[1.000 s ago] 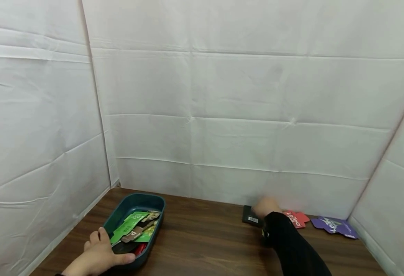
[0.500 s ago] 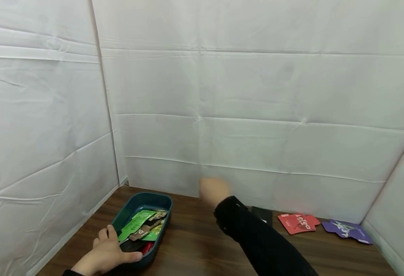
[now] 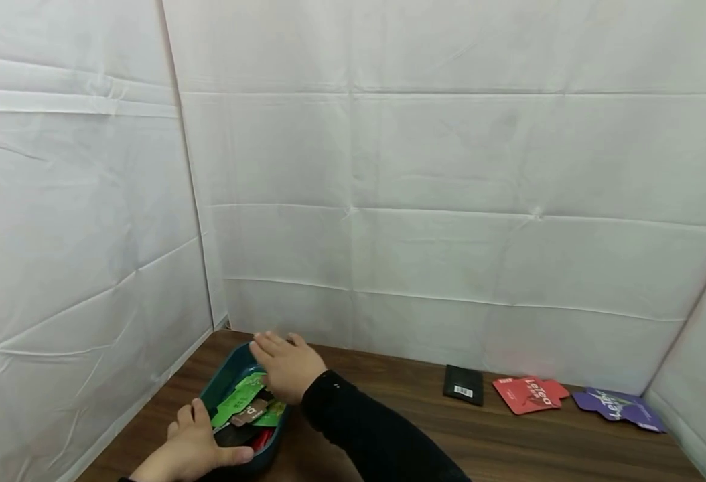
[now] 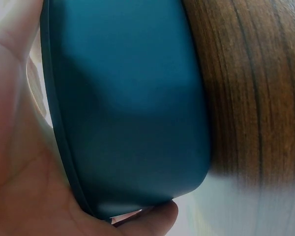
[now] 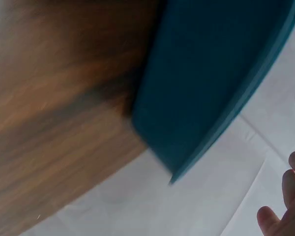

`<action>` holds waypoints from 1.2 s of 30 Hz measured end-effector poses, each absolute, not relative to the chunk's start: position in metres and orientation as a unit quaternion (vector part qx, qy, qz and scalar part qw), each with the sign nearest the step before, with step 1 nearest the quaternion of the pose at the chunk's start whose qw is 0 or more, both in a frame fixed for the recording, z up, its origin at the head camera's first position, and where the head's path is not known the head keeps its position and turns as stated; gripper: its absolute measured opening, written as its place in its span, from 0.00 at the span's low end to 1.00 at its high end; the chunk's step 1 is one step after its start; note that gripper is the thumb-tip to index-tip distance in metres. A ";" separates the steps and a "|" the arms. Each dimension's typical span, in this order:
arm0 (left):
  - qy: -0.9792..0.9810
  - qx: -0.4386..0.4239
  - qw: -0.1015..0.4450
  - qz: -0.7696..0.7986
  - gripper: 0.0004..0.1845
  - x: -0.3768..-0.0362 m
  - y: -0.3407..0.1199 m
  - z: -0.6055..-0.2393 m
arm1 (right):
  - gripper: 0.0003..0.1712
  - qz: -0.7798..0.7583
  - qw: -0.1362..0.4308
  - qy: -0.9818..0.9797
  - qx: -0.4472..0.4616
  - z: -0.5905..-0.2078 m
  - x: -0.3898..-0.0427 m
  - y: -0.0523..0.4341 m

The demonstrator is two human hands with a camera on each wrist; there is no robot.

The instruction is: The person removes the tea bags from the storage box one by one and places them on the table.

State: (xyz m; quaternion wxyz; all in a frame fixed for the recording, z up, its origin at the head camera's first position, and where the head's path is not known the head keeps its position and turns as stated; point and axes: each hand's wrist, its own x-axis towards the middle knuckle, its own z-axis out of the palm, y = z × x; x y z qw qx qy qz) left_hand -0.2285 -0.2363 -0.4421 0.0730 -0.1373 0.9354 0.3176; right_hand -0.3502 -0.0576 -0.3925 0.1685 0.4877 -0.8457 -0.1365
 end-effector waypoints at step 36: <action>0.922 -0.154 0.077 0.347 0.87 -0.227 -0.236 -0.442 | 0.03 -0.201 0.085 -0.848 0.483 -0.414 -0.333 -0.102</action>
